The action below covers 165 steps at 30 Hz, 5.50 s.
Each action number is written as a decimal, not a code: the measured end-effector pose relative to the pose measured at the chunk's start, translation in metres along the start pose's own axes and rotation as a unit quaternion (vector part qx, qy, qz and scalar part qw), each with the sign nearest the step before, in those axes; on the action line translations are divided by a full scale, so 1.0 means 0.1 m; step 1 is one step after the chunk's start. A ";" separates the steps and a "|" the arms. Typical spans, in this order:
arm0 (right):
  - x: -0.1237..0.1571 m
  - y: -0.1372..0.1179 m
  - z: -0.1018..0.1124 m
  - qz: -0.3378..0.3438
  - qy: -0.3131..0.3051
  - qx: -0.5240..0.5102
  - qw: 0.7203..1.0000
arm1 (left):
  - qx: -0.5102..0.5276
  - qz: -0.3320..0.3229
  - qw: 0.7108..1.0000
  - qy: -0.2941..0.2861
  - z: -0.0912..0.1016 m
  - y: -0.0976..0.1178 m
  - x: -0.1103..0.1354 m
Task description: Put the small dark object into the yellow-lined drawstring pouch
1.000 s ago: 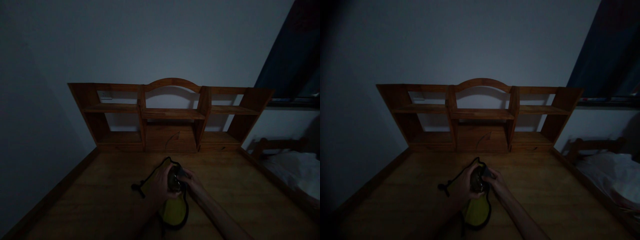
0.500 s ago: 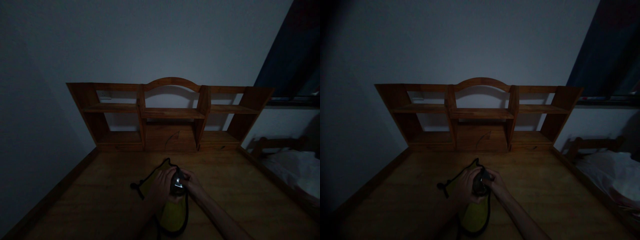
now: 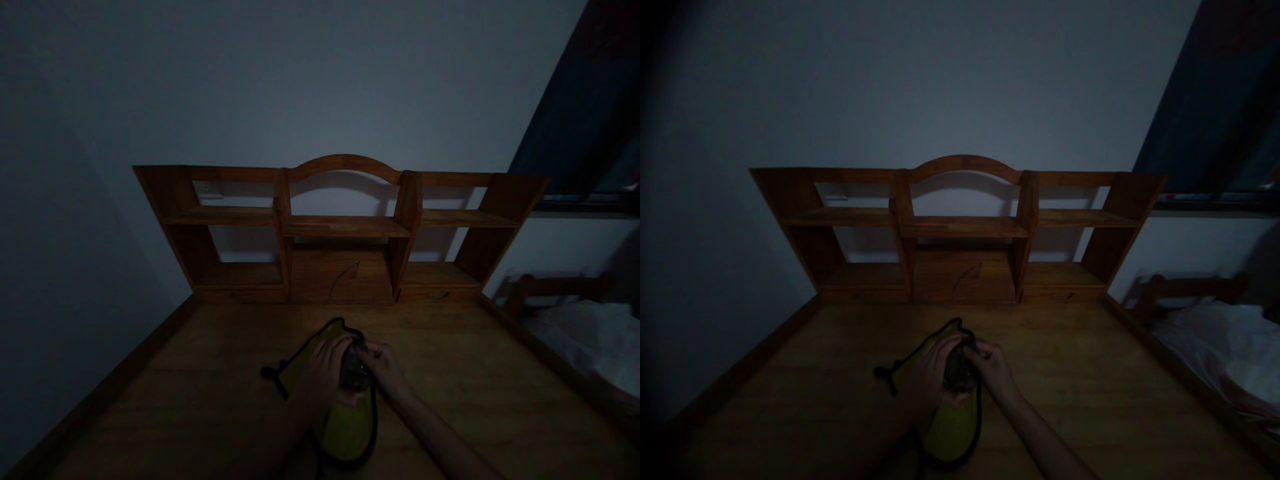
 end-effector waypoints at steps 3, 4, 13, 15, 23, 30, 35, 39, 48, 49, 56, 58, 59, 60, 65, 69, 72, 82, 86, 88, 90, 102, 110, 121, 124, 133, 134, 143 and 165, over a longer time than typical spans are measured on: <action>-0.01 0.00 0.00 0.007 0.016 0.004 1.000 | 0.007 0.014 1.000 0.012 -0.01 -0.02 0.01; -0.01 0.00 0.01 0.008 0.021 0.001 1.000 | 0.009 0.018 1.000 0.017 -0.01 -0.03 0.02; 0.03 0.04 -0.05 -0.086 0.032 -0.143 0.985 | 0.019 -0.030 0.998 0.049 0.06 0.01 0.01; 0.04 0.02 -0.08 -0.112 0.013 -0.185 0.976 | 0.015 -0.049 0.997 0.050 0.08 0.04 0.01; 0.06 -0.05 -0.13 -0.154 -0.026 -0.279 0.947 | -0.027 -0.072 0.997 -0.009 0.04 0.11 0.02; 0.07 -0.01 -0.13 -0.168 -0.028 -0.278 0.945 | 0.000 -0.027 0.999 -0.020 0.04 0.12 -0.01; 0.05 0.05 -0.14 -0.173 0.002 -0.272 0.947 | -0.009 0.004 1.000 -0.002 0.01 0.09 -0.02; 0.02 0.06 -0.14 -0.177 0.003 -0.292 0.940 | -0.029 0.000 1.000 0.003 0.03 0.08 -0.04; 0.01 0.03 -0.03 -0.156 0.020 -0.273 0.949 | -0.038 0.025 0.999 -0.019 -0.02 -0.01 -0.03; 0.01 0.03 -0.03 -0.149 0.023 -0.272 0.951 | -0.032 0.032 0.999 -0.019 -0.02 -0.02 -0.02; 0.01 -0.07 -0.08 -0.096 0.012 -0.249 0.964 | -0.034 0.035 0.998 -0.036 0.02 0.04 -0.02; 0.01 -0.13 -0.09 -0.075 0.000 -0.244 0.967 | -0.035 0.033 0.998 -0.039 0.01 0.03 -0.02; 0.01 -0.16 -0.09 -0.066 -0.007 -0.241 0.968 | -0.035 0.033 0.998 -0.042 0.00 0.02 -0.02; 0.01 -0.19 -0.10 -0.060 -0.012 -0.238 0.969 | -0.034 0.034 0.998 -0.046 0.00 0.02 -0.02; 0.03 -0.21 -0.07 -0.072 -0.024 -0.226 0.971 | -0.037 0.040 0.997 -0.060 0.00 0.02 -0.03; 0.01 -0.15 -0.04 -0.081 -0.028 -0.233 0.969 | -0.027 0.035 0.997 -0.063 0.00 0.03 -0.03; 0.00 -0.13 -0.03 -0.082 -0.028 -0.234 0.968 | -0.018 0.031 0.997 -0.064 -0.03 0.01 -0.02; 0.00 -0.14 -0.02 -0.063 -0.014 -0.206 0.976 | -0.041 0.039 0.994 -0.098 -0.03 0.05 -0.02; 0.01 -0.15 -0.03 -0.072 -0.003 -0.196 0.978 | -0.043 0.041 0.994 -0.090 -0.04 0.03 -0.01; 0.02 -0.16 -0.04 -0.071 0.003 -0.191 0.979 | -0.044 0.040 0.995 -0.084 -0.04 0.02 0.00; 0.03 -0.17 -0.05 -0.068 0.007 -0.186 0.980 | -0.046 0.035 0.995 -0.075 -0.04 0.02 0.01; 0.04 -0.17 -0.04 -0.043 0.021 -0.121 0.991 | -0.068 0.040 0.996 -0.040 -0.03 0.01 0.01; 0.03 -0.14 -0.02 -0.057 0.020 -0.127 0.990 | -0.073 0.026 0.995 -0.055 -0.04 0.01 0.01; 0.05 -0.21 -0.04 -0.074 0.028 -0.144 0.986 | -0.080 -0.002 0.995 -0.057 -0.04 0.03 0.00; 0.05 -0.21 -0.04 -0.076 0.026 -0.148 0.986 | -0.069 0.006 0.996 -0.064 -0.05 0.03 0.01; 0.08 -0.28 -0.07 -0.088 0.044 -0.146 0.984 | -0.054 0.023 0.995 -0.082 -0.06 0.02 0.02; 0.07 -0.26 -0.06 -0.089 0.043 -0.146 0.984 | -0.052 0.029 0.995 -0.079 -0.06 0.01 0.02; 0.04 -0.12 -0.07 -0.081 0.025 -0.160 0.983 | -0.040 0.047 0.997 -0.045 -0.06 0.01 0.03; 0.02 -0.04 -0.03 -0.079 0.055 -0.135 0.986 | -0.009 0.061 0.997 -0.045 -0.06 0.01 0.03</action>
Point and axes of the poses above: each hand's wrist, its own x-axis away from the middle knuckle, its own z-axis out of the back of the hand, y = z × x, the point moved 5 cm from there along -x, towards the middle knuckle, and after that the axes turned 2 degrees about z, right-handed, at the moved point
